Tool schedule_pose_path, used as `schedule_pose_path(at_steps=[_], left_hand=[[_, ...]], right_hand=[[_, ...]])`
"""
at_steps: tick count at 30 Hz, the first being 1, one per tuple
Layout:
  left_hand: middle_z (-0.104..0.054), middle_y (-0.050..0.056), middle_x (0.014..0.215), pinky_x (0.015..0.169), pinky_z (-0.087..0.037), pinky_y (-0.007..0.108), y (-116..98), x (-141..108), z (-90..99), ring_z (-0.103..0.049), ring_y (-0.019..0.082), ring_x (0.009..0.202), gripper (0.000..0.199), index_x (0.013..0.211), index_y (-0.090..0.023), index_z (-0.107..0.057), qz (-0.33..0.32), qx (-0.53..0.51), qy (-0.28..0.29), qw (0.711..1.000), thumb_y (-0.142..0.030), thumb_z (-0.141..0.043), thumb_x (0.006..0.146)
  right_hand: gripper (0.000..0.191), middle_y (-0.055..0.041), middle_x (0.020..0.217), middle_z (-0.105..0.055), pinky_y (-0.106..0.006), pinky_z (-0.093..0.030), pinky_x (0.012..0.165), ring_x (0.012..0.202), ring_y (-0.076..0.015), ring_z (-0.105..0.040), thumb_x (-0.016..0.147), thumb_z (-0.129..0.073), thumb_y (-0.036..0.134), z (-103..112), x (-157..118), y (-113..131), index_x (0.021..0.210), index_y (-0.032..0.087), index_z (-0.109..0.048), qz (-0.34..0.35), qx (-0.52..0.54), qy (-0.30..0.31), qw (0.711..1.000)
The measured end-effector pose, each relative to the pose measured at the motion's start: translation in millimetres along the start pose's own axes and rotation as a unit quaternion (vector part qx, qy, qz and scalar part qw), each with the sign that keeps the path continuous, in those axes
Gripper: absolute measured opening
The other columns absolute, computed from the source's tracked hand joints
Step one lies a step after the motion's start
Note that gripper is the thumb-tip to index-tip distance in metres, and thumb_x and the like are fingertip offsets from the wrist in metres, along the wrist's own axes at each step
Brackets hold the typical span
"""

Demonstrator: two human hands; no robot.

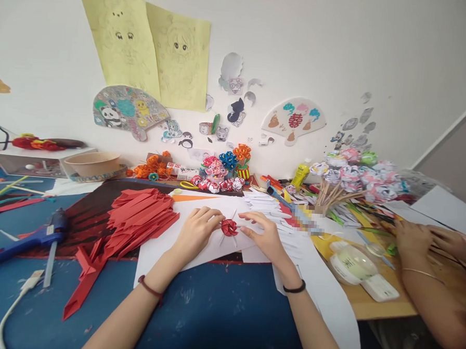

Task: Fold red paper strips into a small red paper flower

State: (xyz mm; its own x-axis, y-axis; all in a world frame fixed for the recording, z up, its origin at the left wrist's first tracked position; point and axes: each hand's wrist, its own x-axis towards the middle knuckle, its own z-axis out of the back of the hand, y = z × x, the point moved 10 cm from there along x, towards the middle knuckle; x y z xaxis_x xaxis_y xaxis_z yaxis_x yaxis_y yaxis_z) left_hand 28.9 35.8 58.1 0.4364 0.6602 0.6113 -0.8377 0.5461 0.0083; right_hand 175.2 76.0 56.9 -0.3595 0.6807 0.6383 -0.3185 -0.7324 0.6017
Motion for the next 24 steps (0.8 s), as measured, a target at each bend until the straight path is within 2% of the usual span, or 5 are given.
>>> schedule_pose_path(at_steps=[5,9,12,19,24], left_hand=[[-0.063,0.007,0.117,0.081,-0.038,0.035,-2,0,-1.3,-0.052,0.021,0.102,0.026,0.114,-0.02,-0.059,-0.011,-0.011,0.014,1.0,-0.015,-0.041,0.096],[-0.063,0.007,0.117,0.082,-0.039,0.035,-2,-1,-3.7,-0.052,0.021,0.102,0.029,0.114,-0.021,-0.06,-0.016,-0.023,0.02,0.999,-0.009,-0.044,0.092],[-0.063,0.007,0.115,0.084,-0.04,0.035,-6,-2,-4.3,-0.052,0.021,0.101,0.028,0.112,-0.021,-0.06,-0.025,-0.05,0.023,0.998,-0.01,-0.043,0.093],[-0.063,0.007,0.113,0.085,-0.041,0.035,-11,-1,-3.1,-0.052,0.02,0.098,0.03,0.109,-0.022,-0.061,-0.028,-0.091,0.028,0.995,-0.008,-0.04,0.093],[-0.066,0.008,0.111,0.084,-0.043,0.036,5,1,-7.0,-0.055,0.022,0.1,0.023,0.11,-0.021,-0.061,0.018,-0.115,0.011,0.993,-0.017,-0.044,0.095]], right_hand=[[0.047,-0.0065,0.103,-0.067,-0.039,-0.05,0.087,0.094,-0.022,-0.062,0.077,-0.074,0.042,-7,-1,3,0.12,0.026,-0.062,0.002,0.031,0.037,0.999],[0.043,-0.0057,0.102,-0.067,-0.037,-0.05,0.086,0.094,-0.0216,-0.062,0.076,-0.075,0.042,-11,-2,6,0.114,0.025,-0.065,0.015,0.039,0.053,0.998],[0.034,-0.0048,0.094,-0.067,-0.035,-0.051,0.08,0.086,-0.0203,-0.063,0.076,-0.075,0.041,-11,-2,5,0.105,0.024,-0.067,0.011,0.021,0.037,0.999],[0.036,-0.0037,0.087,-0.068,-0.033,-0.051,0.072,0.078,-0.0187,-0.063,0.078,-0.073,0.041,-16,-4,0,0.109,0.023,-0.065,0.0,0.006,0.029,1.0],[0.04,-0.0018,0.077,-0.065,-0.027,-0.048,0.059,0.064,-0.0153,-0.058,0.073,-0.076,0.047,2,-5,-13,0.099,0.02,-0.062,-0.049,-0.007,-0.046,0.998]])
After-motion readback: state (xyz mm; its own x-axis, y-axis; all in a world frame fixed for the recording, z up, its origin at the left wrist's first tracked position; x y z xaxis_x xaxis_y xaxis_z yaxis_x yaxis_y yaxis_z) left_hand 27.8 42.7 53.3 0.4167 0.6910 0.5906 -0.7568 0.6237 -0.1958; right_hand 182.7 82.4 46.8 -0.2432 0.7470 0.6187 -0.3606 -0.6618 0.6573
